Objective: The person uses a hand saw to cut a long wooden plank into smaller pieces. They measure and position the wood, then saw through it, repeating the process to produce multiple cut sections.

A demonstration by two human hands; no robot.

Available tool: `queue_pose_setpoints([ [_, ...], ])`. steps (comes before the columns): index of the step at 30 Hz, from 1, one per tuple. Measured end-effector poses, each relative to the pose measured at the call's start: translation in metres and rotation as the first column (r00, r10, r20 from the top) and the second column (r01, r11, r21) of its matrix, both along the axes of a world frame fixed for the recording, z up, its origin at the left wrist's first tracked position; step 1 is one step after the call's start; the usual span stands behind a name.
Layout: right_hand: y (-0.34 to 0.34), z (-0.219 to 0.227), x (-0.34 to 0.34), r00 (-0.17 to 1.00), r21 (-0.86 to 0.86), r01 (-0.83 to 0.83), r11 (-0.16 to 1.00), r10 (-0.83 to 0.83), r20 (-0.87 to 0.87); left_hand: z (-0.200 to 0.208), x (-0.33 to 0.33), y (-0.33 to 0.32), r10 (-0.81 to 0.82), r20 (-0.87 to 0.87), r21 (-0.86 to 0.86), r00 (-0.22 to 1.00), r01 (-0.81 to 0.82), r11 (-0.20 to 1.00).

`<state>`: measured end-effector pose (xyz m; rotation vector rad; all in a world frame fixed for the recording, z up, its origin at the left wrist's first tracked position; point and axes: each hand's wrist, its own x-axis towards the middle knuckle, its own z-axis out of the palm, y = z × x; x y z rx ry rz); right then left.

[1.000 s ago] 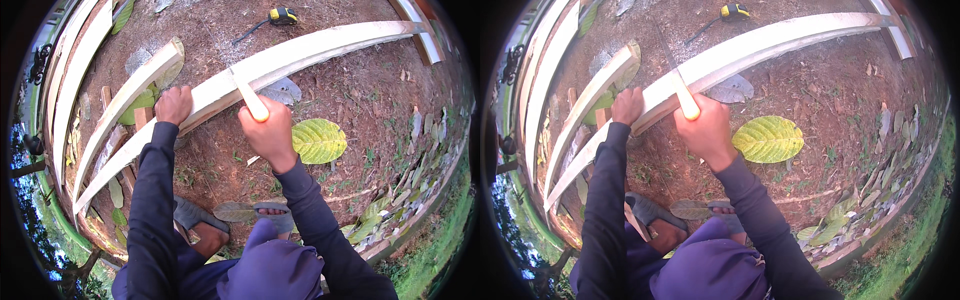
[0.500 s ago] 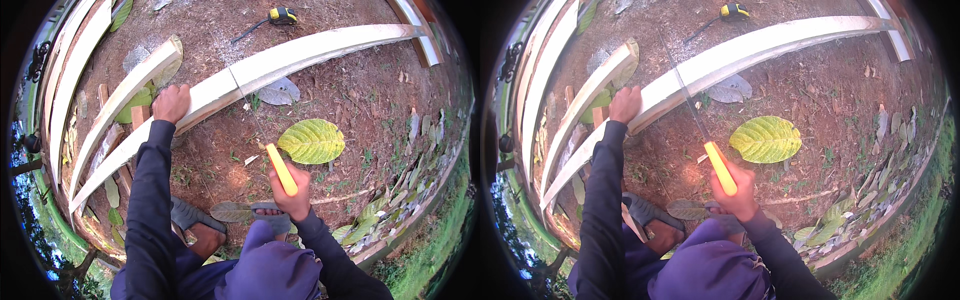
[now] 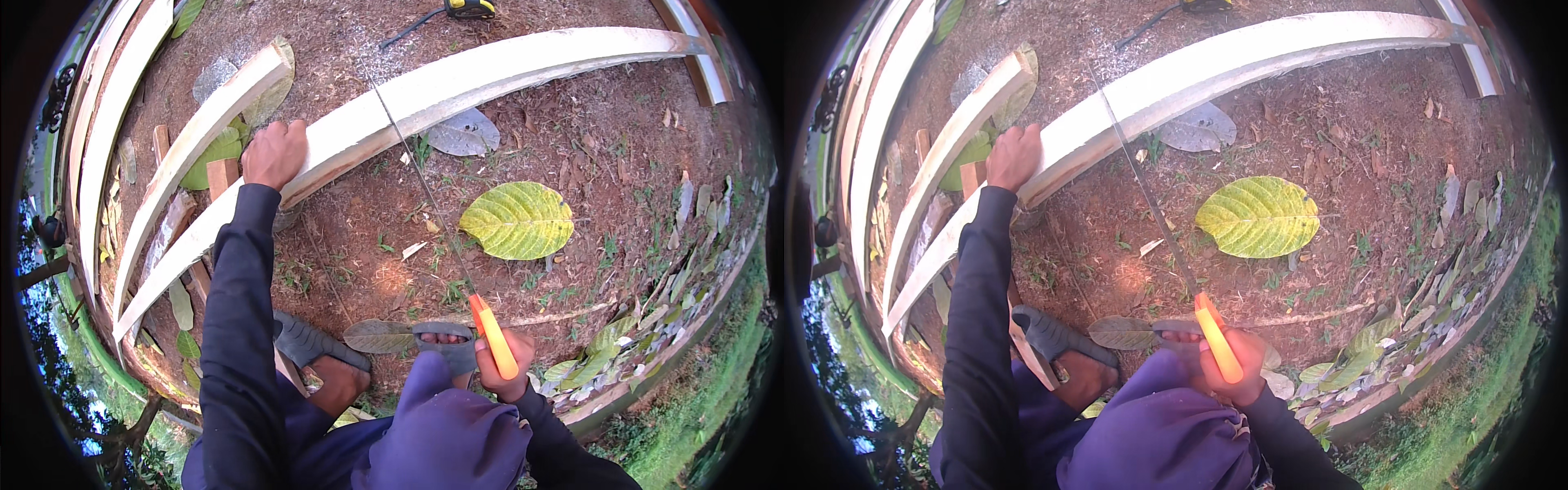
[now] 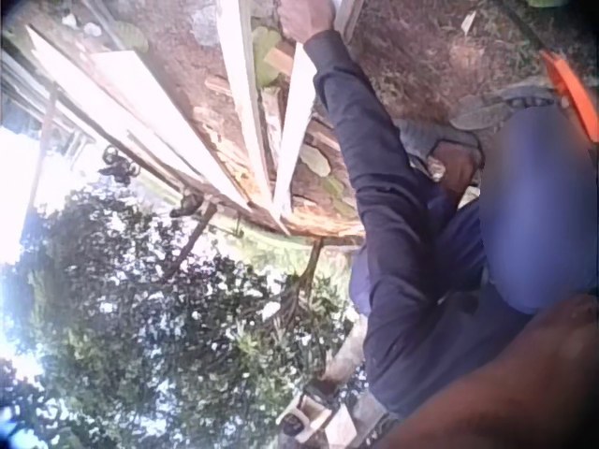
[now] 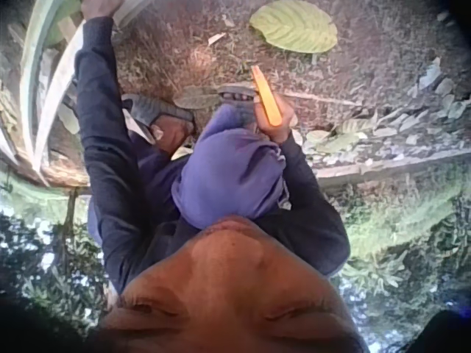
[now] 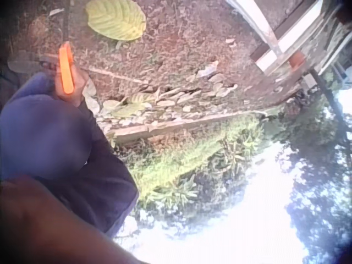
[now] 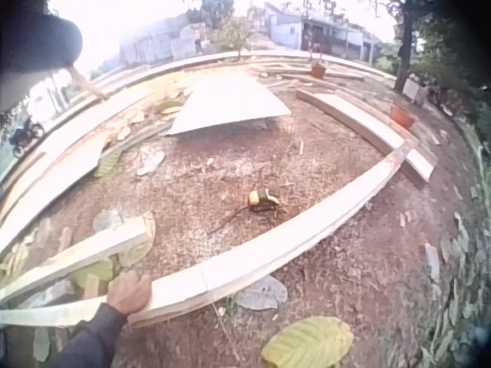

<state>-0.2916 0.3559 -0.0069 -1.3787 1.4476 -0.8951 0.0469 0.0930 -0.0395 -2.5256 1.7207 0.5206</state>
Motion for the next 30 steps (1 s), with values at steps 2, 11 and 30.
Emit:
queue_pose_setpoints([
  [2, -0.041, -0.011, 0.018, 0.999, -0.066, 0.017, 0.998, -0.015, 0.031, -0.001, -0.004, 0.003, -0.003, 0.017, -0.021, 1.000, 0.004, 1.000],
  [11, -0.151, -0.029, 0.081, 0.970, -0.213, 0.146, 0.966, -0.098, 0.224, -0.007, 0.005, -0.001, -0.033, 0.001, 0.019, 0.999, 0.033, 0.999],
  [30, -0.131, -0.011, 0.080, 0.967, -0.120, 0.165, 0.979, -0.136, 0.217, -0.012, -0.002, 0.026, -0.141, 0.046, -0.330, 0.989, 0.148, 0.932],
])
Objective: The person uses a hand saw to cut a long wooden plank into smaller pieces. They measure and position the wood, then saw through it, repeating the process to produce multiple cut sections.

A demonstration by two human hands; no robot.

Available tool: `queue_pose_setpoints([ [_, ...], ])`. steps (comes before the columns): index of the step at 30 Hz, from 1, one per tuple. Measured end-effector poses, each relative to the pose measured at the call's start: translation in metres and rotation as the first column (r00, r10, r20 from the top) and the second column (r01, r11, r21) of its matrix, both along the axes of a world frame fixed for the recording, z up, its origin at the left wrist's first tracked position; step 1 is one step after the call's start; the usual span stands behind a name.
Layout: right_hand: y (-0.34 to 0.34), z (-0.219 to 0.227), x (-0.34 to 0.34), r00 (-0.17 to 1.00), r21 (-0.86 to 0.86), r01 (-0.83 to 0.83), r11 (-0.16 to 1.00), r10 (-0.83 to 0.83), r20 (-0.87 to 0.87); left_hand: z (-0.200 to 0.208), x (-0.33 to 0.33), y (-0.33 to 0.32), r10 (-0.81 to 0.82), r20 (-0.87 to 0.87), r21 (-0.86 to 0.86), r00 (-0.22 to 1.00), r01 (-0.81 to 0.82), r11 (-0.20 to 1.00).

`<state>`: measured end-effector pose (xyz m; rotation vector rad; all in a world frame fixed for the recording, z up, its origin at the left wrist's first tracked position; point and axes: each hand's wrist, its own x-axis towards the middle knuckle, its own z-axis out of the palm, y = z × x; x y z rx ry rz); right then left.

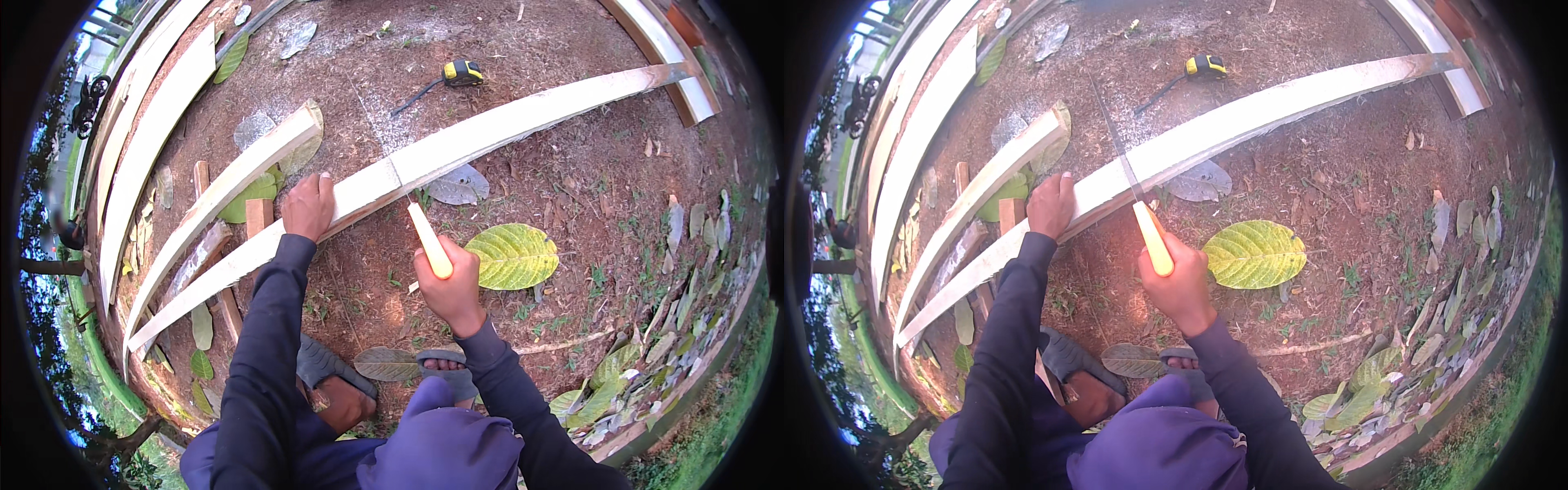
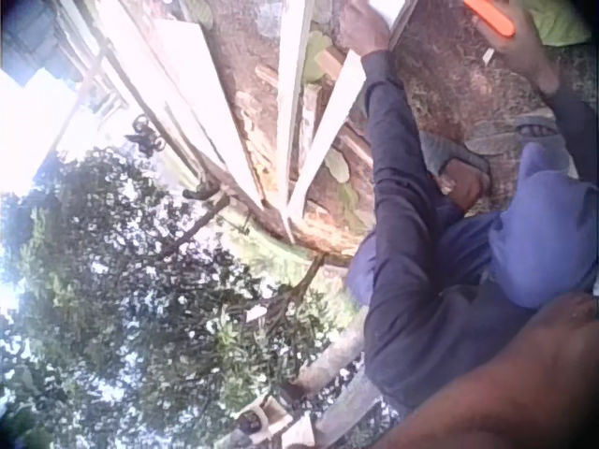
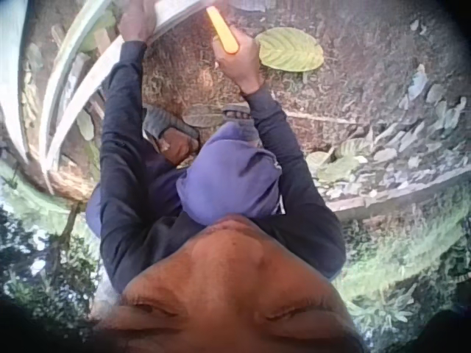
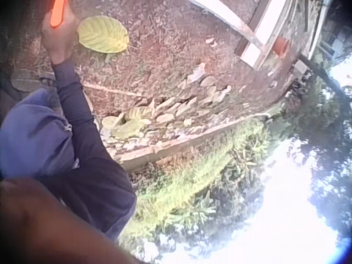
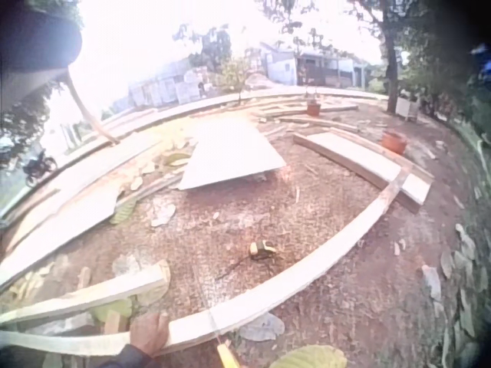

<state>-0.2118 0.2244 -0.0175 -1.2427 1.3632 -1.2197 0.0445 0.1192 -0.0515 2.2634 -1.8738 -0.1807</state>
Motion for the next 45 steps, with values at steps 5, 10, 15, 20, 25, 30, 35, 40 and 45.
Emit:
queue_pose_setpoints([
  [5, -0.007, 0.014, 0.003, 0.999, 0.018, 0.010, 1.000, -0.009, -0.043, -0.005, -0.043, 0.024, -0.266, 0.299, -0.300, 0.917, 0.355, 0.885],
  [10, -0.006, 0.023, 0.008, 0.996, 0.010, -0.013, 1.000, 0.013, -0.088, -0.011, -0.036, 0.019, -0.287, 0.332, -0.133, 0.899, 0.346, 0.929],
  [15, -0.004, -0.001, 0.000, 0.998, -0.122, -0.021, 0.992, 0.013, -0.060, 0.023, -0.042, -0.005, -0.278, 0.095, 0.061, 0.956, 0.273, 0.960],
  [20, -0.012, 0.008, 0.002, 0.999, -0.128, -0.035, 0.991, 0.031, -0.033, 0.055, -0.027, -0.038, -0.250, -0.059, 0.386, 0.967, 0.253, 0.887],
  [25, 0.045, 0.042, -0.018, 0.988, -0.011, -0.052, 0.999, 0.050, -0.144, 0.046, -0.022, -0.029, -0.239, -0.009, 0.343, 0.971, 0.228, 0.911],
  [30, 0.127, 0.057, -0.087, 0.949, 0.065, -0.130, 0.989, 0.144, -0.279, 0.050, -0.030, -0.033, -0.246, -0.031, 0.372, 0.969, 0.240, 0.897],
  [35, 0.051, 0.060, -0.040, 0.986, 0.127, -0.051, 0.991, 0.070, -0.152, 0.048, -0.033, -0.028, -0.236, 0.015, 0.362, 0.972, 0.214, 0.907],
  [40, 0.000, 0.036, -0.009, 0.994, 0.030, -0.043, 0.999, 0.046, -0.101, 0.059, -0.035, -0.038, -0.234, -0.091, 0.396, 0.968, 0.251, 0.883],
  [45, 0.119, 0.051, -0.083, 0.946, 0.046, -0.164, 0.985, 0.170, -0.276, 0.047, -0.023, -0.035, -0.227, -0.026, 0.354, 0.974, 0.221, 0.909],
])
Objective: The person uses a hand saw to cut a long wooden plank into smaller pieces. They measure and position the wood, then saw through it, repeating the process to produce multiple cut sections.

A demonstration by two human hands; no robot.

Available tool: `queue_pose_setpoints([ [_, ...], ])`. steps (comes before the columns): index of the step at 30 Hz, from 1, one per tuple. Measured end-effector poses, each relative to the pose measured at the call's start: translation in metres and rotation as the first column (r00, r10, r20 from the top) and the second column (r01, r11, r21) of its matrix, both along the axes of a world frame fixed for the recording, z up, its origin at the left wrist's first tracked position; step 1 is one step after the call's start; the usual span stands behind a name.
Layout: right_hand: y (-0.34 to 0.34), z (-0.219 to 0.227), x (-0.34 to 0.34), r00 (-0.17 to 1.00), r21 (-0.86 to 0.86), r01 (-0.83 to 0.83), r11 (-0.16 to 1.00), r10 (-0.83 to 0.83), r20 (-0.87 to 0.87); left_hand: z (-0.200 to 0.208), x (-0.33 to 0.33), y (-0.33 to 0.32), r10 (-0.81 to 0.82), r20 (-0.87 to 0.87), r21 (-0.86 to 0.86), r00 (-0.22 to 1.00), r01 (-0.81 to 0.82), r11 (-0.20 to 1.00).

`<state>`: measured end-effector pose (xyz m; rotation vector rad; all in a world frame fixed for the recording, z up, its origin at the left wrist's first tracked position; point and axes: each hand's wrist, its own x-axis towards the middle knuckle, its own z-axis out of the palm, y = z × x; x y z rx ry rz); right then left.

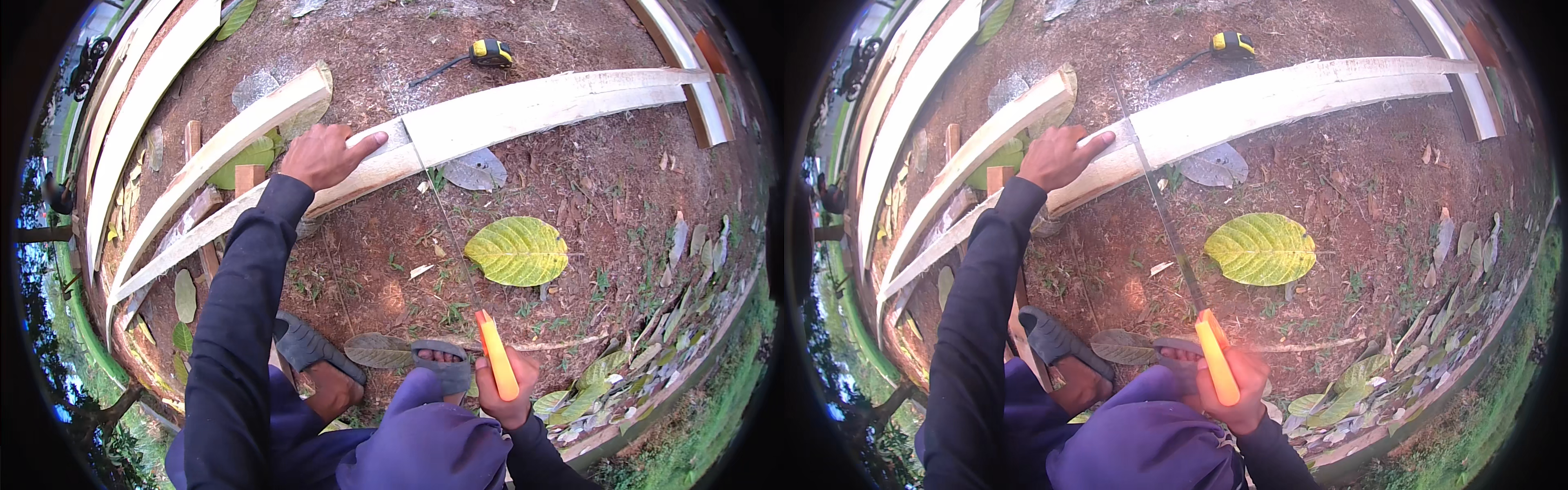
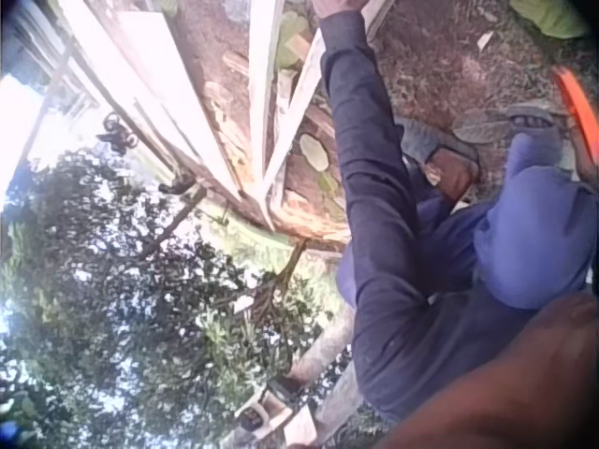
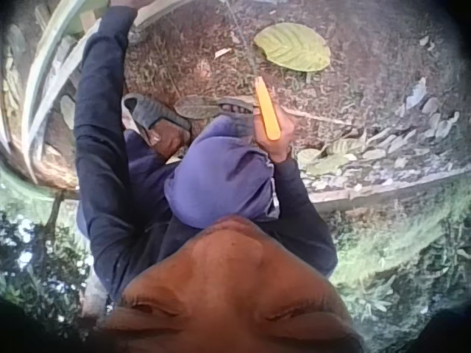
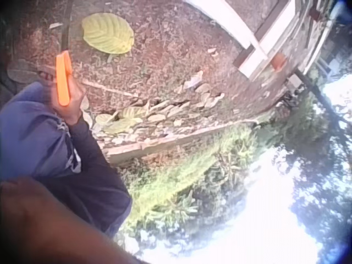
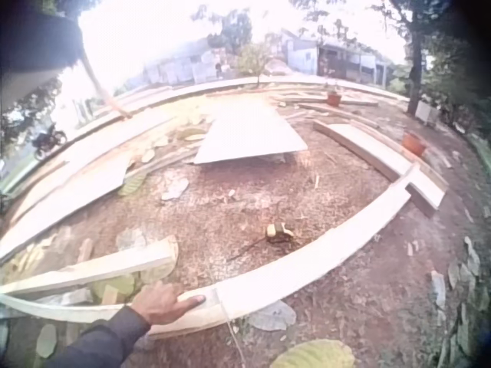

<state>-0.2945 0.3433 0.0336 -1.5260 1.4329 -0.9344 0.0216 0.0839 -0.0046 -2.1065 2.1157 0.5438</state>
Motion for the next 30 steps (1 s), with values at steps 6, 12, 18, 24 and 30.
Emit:
queue_pose_setpoints([
  [6, -0.112, -0.019, 0.067, 0.980, 0.018, 0.106, 0.994, -0.108, 0.170, -0.008, -0.009, 0.005, -0.038, 0.045, -0.132, 0.998, 0.044, 0.990],
  [12, -0.078, -0.016, 0.055, 0.983, -0.031, 0.093, 0.995, -0.087, 0.163, -0.007, 0.005, 0.004, -0.017, -0.010, -0.051, 1.000, 0.017, 0.999],
  [18, -0.007, 0.000, 0.013, 0.988, 0.061, 0.037, 0.997, -0.046, 0.149, 0.000, -0.002, -0.005, 0.009, -0.069, 0.054, 0.998, -0.005, 0.999],
  [24, -0.113, -0.008, 0.072, 0.983, -0.017, 0.108, 0.994, -0.104, 0.152, -0.002, 0.006, -0.010, 0.009, -0.072, 0.059, 0.997, -0.005, 0.998],
  [30, 0.011, -0.010, -0.004, 1.000, -0.024, 0.011, 1.000, -0.011, 0.008, -0.008, 0.010, -0.016, 0.009, -0.085, 0.019, 0.996, -0.007, 1.000],
])
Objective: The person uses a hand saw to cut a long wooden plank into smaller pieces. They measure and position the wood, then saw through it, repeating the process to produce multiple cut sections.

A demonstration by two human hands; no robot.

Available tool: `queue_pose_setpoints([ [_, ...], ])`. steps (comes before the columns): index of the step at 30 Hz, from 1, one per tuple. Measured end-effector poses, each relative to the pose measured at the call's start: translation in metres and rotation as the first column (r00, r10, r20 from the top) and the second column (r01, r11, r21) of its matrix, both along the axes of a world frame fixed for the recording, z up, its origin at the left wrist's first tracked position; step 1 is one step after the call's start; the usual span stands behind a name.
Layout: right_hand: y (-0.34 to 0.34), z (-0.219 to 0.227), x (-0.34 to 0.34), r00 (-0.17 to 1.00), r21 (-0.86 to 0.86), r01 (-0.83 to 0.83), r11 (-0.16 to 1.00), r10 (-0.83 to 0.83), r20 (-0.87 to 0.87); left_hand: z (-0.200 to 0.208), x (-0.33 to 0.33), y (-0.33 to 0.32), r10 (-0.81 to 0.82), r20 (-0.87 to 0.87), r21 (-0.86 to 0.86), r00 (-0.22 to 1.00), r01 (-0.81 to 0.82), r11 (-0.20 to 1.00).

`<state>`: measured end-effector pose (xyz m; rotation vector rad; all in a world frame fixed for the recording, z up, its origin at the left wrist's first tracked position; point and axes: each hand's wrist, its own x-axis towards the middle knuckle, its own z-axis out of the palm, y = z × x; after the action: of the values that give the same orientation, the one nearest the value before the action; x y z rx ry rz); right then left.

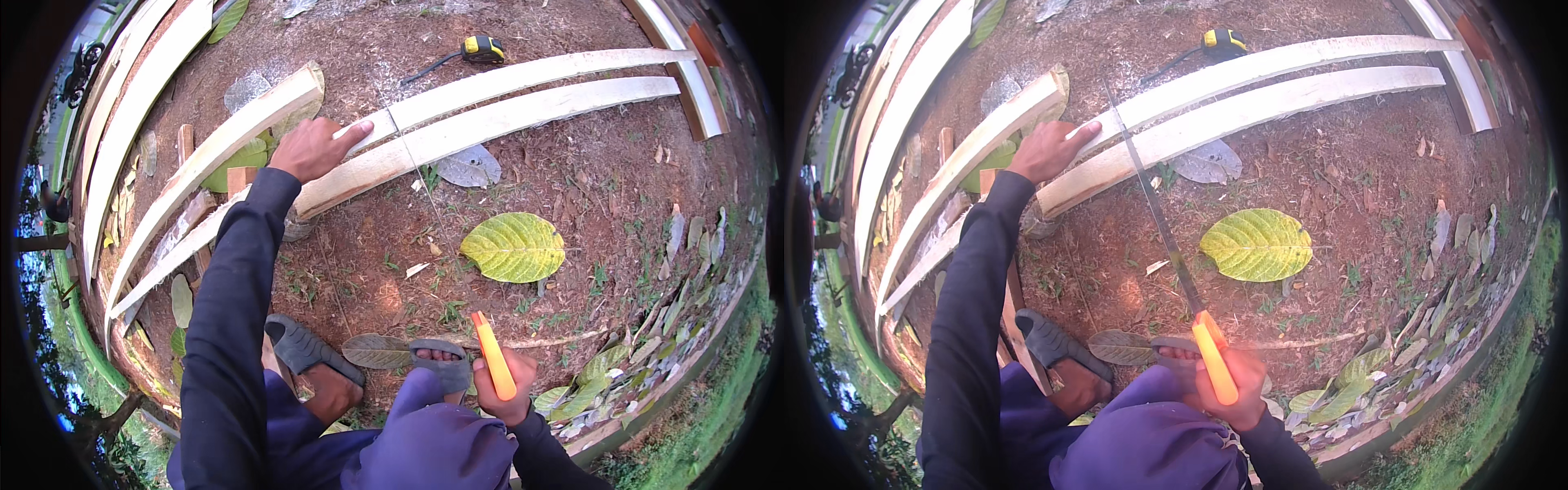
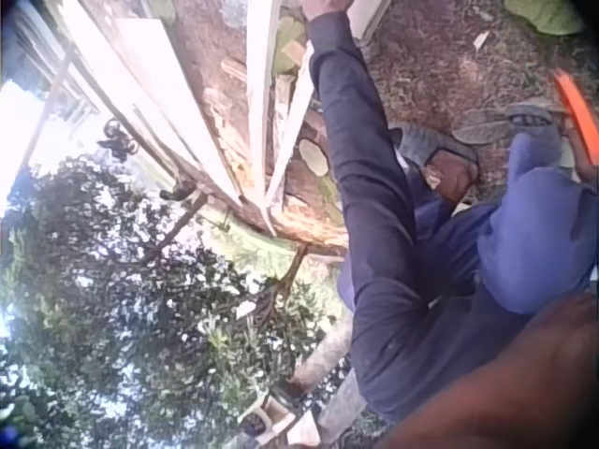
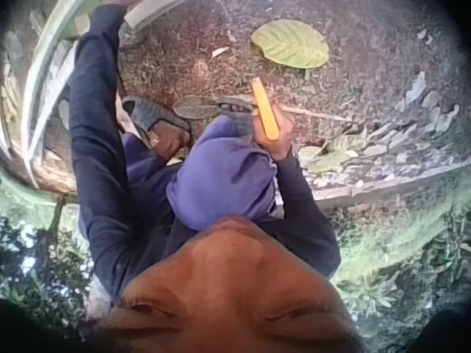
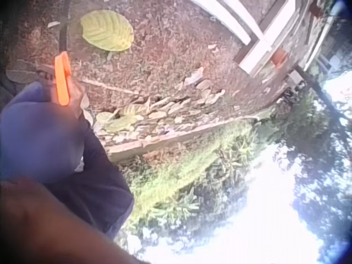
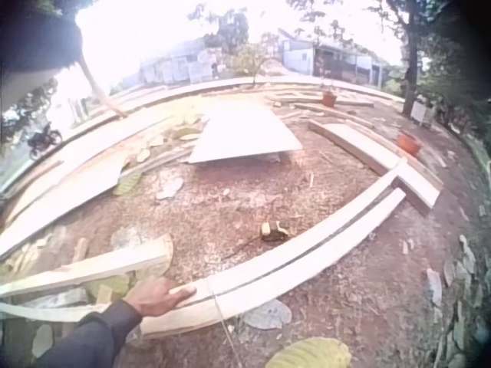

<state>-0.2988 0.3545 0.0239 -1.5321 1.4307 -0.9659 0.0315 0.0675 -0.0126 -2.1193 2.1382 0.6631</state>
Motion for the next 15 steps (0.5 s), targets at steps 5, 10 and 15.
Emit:
queue_pose_setpoints([
  [5, -0.066, 0.008, 0.033, 0.995, 0.048, 0.033, 0.998, -0.038, 0.090, 0.001, -0.011, 0.015, -0.036, 0.053, -0.039, 0.998, 0.039, 0.999],
  [10, -0.157, -0.014, 0.094, 0.981, -0.086, 0.098, 0.991, -0.081, 0.177, 0.005, -0.020, 0.026, -0.044, 0.146, -0.107, 0.988, 0.060, 0.992],
  [15, -0.132, -0.050, 0.085, 0.975, -0.057, 0.097, 0.994, -0.083, 0.206, -0.012, -0.026, 0.048, -0.028, 0.143, -0.267, 0.989, 0.066, 0.962],
])
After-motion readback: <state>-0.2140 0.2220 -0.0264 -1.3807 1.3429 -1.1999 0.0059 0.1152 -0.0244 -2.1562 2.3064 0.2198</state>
